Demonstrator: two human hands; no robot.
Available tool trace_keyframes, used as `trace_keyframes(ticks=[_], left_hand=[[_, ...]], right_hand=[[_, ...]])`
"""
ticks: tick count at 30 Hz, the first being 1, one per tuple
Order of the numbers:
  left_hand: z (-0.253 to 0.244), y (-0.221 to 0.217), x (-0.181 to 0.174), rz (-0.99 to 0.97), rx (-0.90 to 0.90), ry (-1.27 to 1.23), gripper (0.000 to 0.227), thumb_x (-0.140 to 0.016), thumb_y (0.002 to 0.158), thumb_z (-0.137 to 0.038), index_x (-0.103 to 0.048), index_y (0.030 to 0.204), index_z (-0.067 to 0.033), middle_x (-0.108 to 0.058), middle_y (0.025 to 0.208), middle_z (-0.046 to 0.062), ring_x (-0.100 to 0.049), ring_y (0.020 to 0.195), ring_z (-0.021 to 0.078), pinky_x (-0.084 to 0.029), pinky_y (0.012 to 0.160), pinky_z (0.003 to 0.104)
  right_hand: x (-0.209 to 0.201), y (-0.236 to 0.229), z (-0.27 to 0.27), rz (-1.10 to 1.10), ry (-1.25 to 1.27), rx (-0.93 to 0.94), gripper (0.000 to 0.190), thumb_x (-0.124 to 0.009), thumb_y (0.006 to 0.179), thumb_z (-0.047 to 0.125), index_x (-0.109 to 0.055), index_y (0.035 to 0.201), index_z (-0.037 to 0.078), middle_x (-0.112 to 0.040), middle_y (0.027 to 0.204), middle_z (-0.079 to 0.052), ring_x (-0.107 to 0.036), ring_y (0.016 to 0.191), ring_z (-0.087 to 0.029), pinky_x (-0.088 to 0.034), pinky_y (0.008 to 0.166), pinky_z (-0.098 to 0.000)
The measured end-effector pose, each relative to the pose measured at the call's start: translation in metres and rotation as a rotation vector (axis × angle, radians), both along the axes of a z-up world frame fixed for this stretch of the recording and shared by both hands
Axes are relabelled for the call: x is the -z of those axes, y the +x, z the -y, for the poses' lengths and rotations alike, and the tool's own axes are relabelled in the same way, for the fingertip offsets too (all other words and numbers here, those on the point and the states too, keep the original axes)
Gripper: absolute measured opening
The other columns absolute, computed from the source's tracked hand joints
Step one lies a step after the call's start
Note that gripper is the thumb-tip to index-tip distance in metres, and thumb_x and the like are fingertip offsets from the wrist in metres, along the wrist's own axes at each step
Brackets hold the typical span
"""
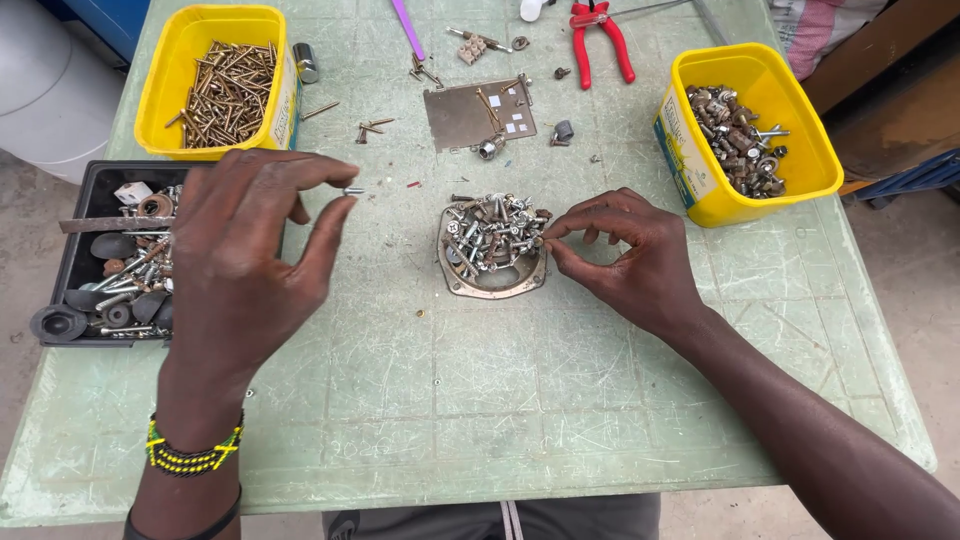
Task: The person sorts a pile of mixed screws and bolts on a green table, picking them up by hand and placing them into a black container. The person also moves a yellow container of screws and a metal plate on the table.
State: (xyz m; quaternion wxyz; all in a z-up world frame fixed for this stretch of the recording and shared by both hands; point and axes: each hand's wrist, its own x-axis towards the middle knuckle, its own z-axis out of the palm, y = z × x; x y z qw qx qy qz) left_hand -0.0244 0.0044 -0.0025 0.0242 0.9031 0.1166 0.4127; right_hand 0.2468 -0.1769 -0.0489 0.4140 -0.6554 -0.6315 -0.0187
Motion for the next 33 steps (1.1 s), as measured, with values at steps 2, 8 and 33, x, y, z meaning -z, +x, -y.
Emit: trace_keyframes(ticks=[2, 8, 33], left_hand=[[-0.006, -0.019, 0.007, -0.018, -0.065, -0.006, 0.02, -0.083, 0.106, 0.004, -0.071, 0.121, -0.002, -0.072, 0.11, 0.01, -0.061, 0.089, 0.0247, -0.042, 0.091, 0.041], [-0.036, -0.081, 0.041, -0.158, -0.418, 0.116, 0.022, -0.091, 0.115, -0.011, -0.077, 0.132, -0.0083, -0.072, 0.106, 0.003, -0.066, 0.102, 0.0284, -0.044, 0.092, 0.043], [0.036, 0.058, -0.006, -0.241, 0.156, 0.198, 0.023, -0.074, 0.098, -0.017, -0.069, 0.117, -0.0061, -0.068, 0.106, 0.007, -0.058, 0.094, 0.0287, -0.045, 0.075, 0.043]], right_hand=[[0.002, 0.0, 0.0, 0.02, -0.003, -0.003, 0.014, -0.085, 0.086, 0.004, -0.077, 0.094, 0.012, -0.073, 0.091, -0.002, -0.058, 0.077, -0.014, -0.05, 0.073, -0.0276], [0.004, 0.003, -0.002, 0.052, -0.008, -0.014, 0.018, -0.086, 0.085, 0.004, -0.076, 0.099, 0.011, -0.072, 0.092, -0.003, -0.057, 0.075, -0.014, -0.049, 0.074, -0.0286], [0.002, 0.009, 0.0, -0.197, -0.101, 0.063, 0.005, -0.077, 0.097, 0.01, -0.073, 0.099, 0.011, -0.073, 0.097, 0.001, -0.056, 0.078, -0.007, -0.045, 0.068, -0.0224]])
